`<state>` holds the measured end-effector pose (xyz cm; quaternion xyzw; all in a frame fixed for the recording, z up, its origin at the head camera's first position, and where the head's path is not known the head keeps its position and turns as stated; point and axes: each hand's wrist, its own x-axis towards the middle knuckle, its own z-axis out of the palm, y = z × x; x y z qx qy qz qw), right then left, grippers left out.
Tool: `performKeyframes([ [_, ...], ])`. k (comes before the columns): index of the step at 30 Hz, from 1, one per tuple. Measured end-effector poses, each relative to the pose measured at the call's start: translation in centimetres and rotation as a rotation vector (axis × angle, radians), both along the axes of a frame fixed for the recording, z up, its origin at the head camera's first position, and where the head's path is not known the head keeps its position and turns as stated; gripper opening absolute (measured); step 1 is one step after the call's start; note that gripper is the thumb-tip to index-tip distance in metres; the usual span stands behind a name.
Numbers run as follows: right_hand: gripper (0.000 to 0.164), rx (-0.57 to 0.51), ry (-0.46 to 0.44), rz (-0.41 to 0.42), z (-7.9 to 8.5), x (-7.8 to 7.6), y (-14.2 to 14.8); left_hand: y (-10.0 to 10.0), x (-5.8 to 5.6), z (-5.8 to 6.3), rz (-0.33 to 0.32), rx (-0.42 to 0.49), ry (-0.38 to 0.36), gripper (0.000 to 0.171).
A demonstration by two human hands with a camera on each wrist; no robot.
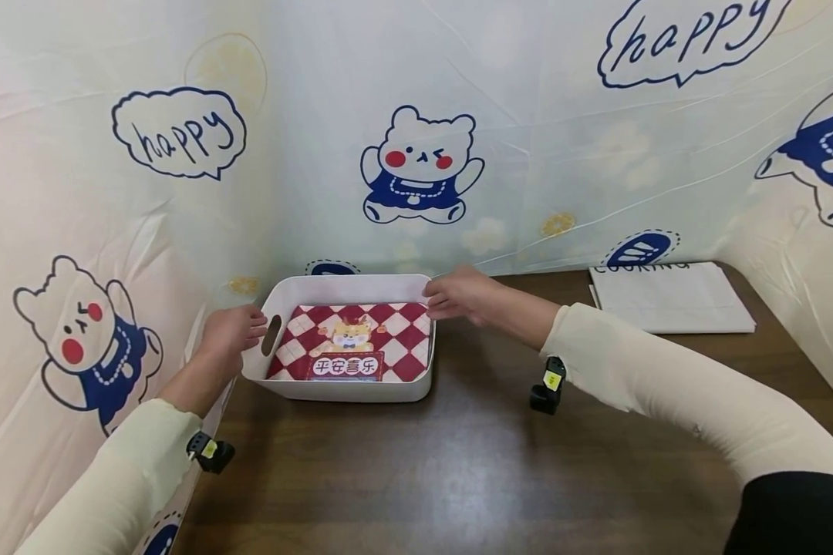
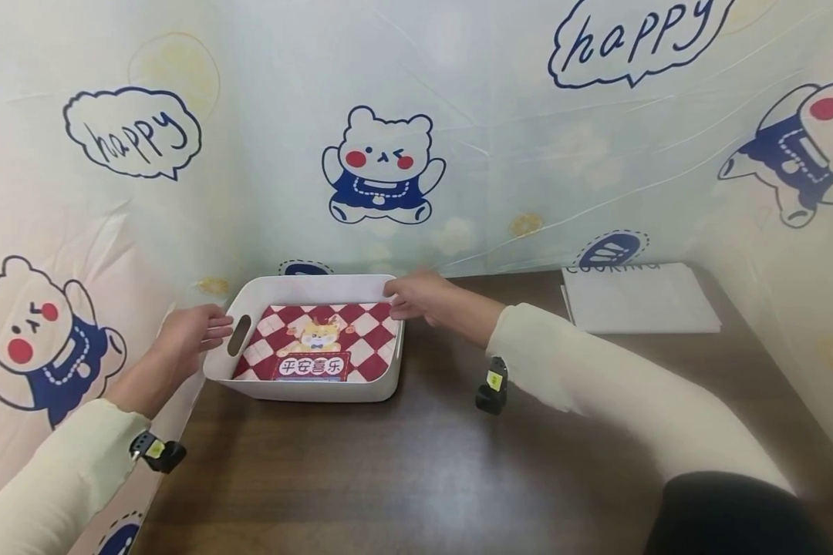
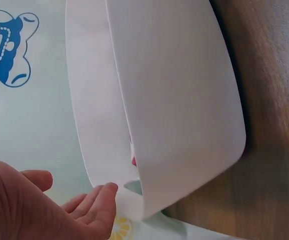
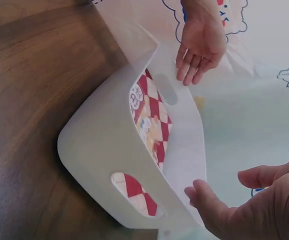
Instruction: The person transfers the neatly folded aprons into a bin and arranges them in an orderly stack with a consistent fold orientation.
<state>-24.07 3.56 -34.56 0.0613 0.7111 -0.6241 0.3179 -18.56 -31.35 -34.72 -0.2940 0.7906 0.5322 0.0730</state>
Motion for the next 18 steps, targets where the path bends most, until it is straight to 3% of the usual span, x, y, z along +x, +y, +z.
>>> performKeyframes([
  [7,0.044,-0.040,0.027,0.016,0.0,-0.6,2.2,1.8,0.2,0.2,-0.097,0.067,-0.010,0.059],
  [11,0.042,0.023,0.045,0.019,-0.2,-1.0,3.9,3.1,0.4,-0.1,-0.115,0.140,-0.006,0.058],
  [18,0.042,0.077,0.076,0.021,0.0,-1.2,7.7,7.4,1.3,0.3,-0.159,0.168,0.033,0.054],
])
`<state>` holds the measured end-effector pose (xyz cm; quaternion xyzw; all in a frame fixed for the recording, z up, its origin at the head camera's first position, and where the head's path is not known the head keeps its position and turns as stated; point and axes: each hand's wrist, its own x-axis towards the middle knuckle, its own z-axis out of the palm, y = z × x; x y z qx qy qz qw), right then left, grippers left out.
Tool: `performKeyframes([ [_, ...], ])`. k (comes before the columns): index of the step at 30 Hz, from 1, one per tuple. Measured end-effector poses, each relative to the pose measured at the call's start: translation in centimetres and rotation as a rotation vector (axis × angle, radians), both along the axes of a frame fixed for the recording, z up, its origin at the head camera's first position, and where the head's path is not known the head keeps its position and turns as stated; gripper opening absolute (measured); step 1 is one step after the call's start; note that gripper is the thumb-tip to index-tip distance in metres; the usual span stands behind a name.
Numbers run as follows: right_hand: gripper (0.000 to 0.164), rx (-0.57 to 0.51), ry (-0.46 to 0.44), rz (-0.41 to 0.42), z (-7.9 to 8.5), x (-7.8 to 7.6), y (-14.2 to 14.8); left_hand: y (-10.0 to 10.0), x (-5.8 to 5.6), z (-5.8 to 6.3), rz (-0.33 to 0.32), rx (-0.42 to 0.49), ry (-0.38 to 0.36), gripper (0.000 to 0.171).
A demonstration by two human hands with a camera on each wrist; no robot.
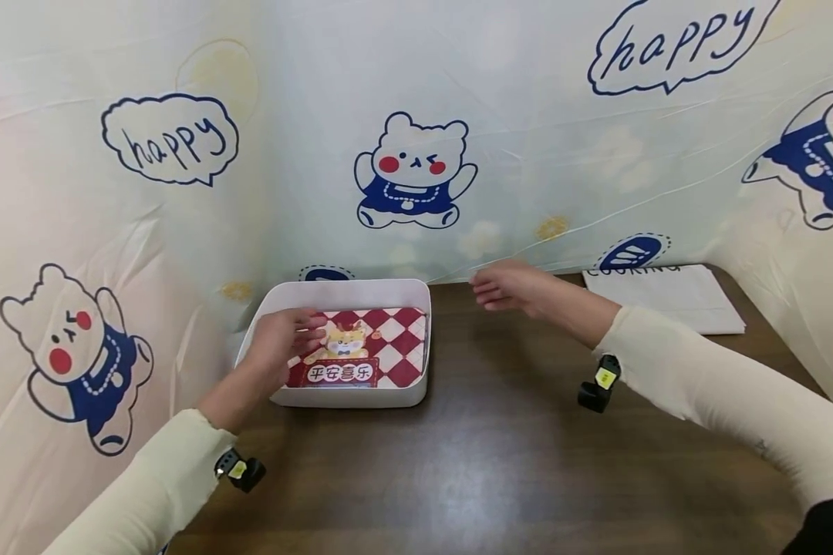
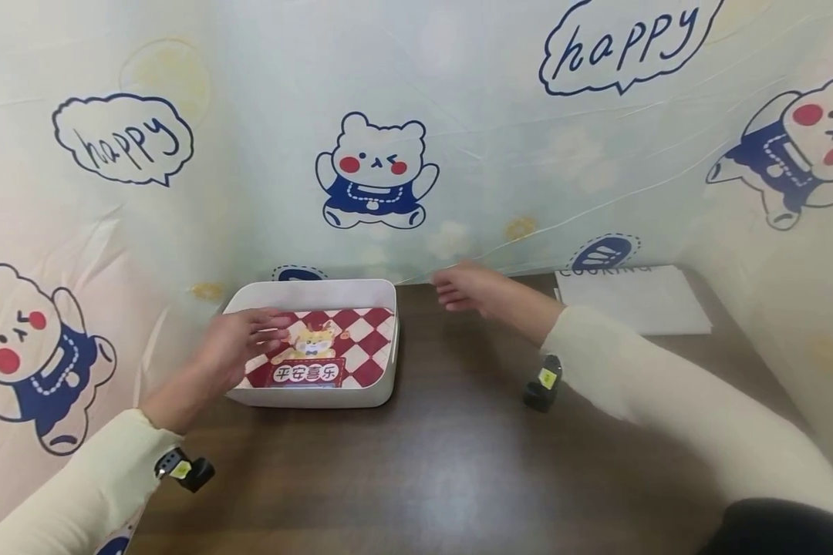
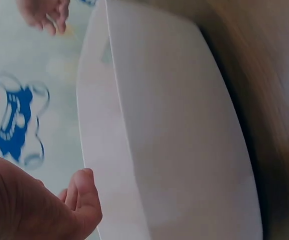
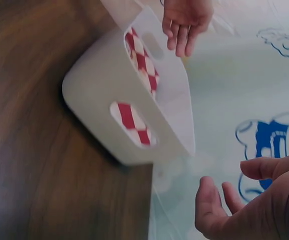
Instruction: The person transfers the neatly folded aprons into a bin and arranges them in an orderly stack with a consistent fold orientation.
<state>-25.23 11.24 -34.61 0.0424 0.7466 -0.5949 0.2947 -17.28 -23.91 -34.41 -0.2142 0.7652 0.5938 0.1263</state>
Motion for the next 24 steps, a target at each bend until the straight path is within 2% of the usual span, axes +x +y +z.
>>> performKeyframes([
  [8,0.046,0.005,0.063,0.018,0.4,0.2,5.6,5.1,-0.3,0.4,-0.091,0.122,-0.006,0.046],
  [12,0.048,0.018,0.065,-0.001,0.4,0.4,8.2,7.0,-0.5,0.6,-0.103,0.159,-0.015,0.046],
  [19,0.047,0.059,0.069,-0.036,0.5,0.8,11.3,9.9,-0.8,0.5,-0.078,0.261,-0.041,0.043],
  [24,0.049,0.079,0.054,-0.049,0.5,1.3,13.4,12.2,-0.3,0.2,-0.087,0.309,-0.046,0.043],
])
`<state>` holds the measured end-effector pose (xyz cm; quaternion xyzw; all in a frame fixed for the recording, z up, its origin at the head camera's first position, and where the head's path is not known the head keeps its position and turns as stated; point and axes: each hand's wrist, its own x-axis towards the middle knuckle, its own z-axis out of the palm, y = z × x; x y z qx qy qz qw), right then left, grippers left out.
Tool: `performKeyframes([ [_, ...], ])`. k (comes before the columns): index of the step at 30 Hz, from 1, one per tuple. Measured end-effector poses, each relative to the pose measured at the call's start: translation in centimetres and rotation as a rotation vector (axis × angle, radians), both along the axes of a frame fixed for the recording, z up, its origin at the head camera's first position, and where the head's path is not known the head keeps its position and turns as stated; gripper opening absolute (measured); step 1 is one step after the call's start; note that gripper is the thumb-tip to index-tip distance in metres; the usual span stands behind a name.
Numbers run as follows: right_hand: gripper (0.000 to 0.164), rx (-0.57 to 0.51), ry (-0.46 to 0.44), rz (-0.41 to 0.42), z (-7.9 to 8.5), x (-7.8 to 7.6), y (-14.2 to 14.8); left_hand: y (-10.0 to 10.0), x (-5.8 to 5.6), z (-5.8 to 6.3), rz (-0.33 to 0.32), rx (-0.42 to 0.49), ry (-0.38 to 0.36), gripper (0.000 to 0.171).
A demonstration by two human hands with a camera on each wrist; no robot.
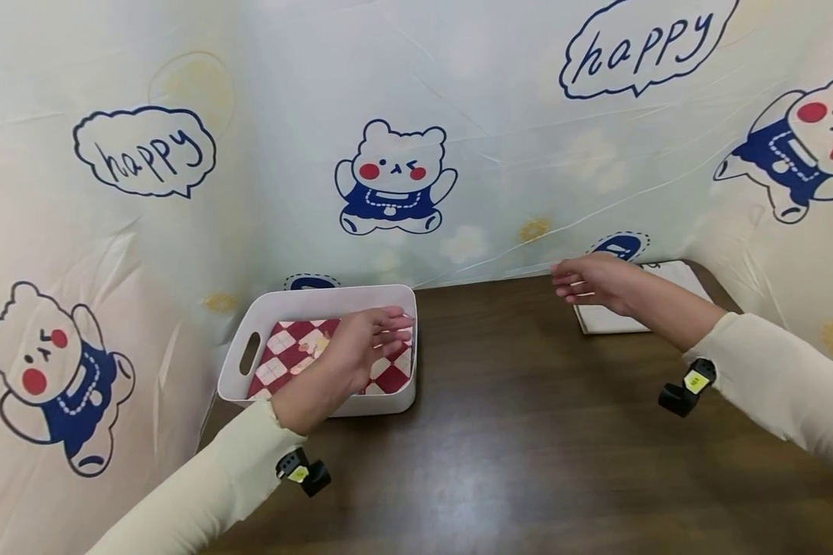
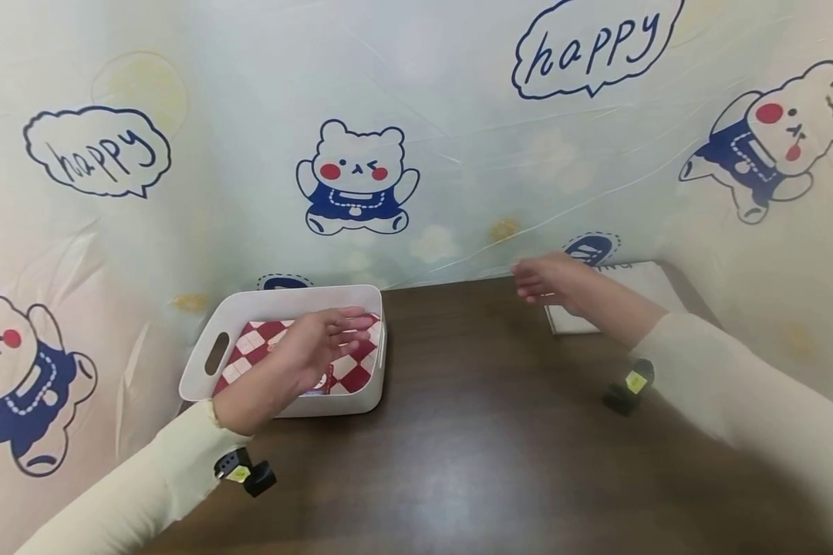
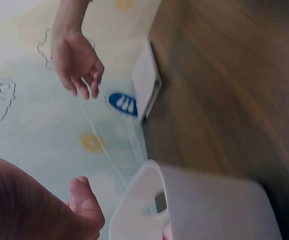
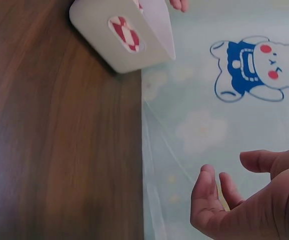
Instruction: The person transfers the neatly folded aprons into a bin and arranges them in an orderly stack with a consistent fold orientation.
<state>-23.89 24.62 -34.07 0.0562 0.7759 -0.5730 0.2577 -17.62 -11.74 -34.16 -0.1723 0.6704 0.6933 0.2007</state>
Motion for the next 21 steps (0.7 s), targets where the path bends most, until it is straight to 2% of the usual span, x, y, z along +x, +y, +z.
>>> performKeyframes([
  [6,0.053,0.021,0.004,-0.009,-0.3,0.3,3.1,2.7,0.7,0.2,-0.002,0.029,0.008,0.038],
  [12,0.053,0.026,-0.009,-0.042,-1.5,1.0,6.5,6.2,1.2,0.3,-0.029,0.077,-0.004,0.036],
  [16,0.042,0.014,-0.031,-0.077,-2.4,1.5,8.6,9.3,2.0,-0.7,-0.051,0.124,0.002,0.037],
  [18,0.027,-0.001,-0.043,-0.100,-2.7,1.6,9.7,10.9,2.3,-1.3,-0.059,0.142,0.008,0.036],
  [19,0.020,-0.011,-0.047,-0.108,-2.9,1.6,10.2,11.7,2.4,-1.6,-0.054,0.148,0.014,0.036],
  [21,0.016,-0.014,-0.051,-0.121,-3.3,1.4,11.3,13.2,2.3,-2.1,-0.036,0.154,0.015,0.036],
])
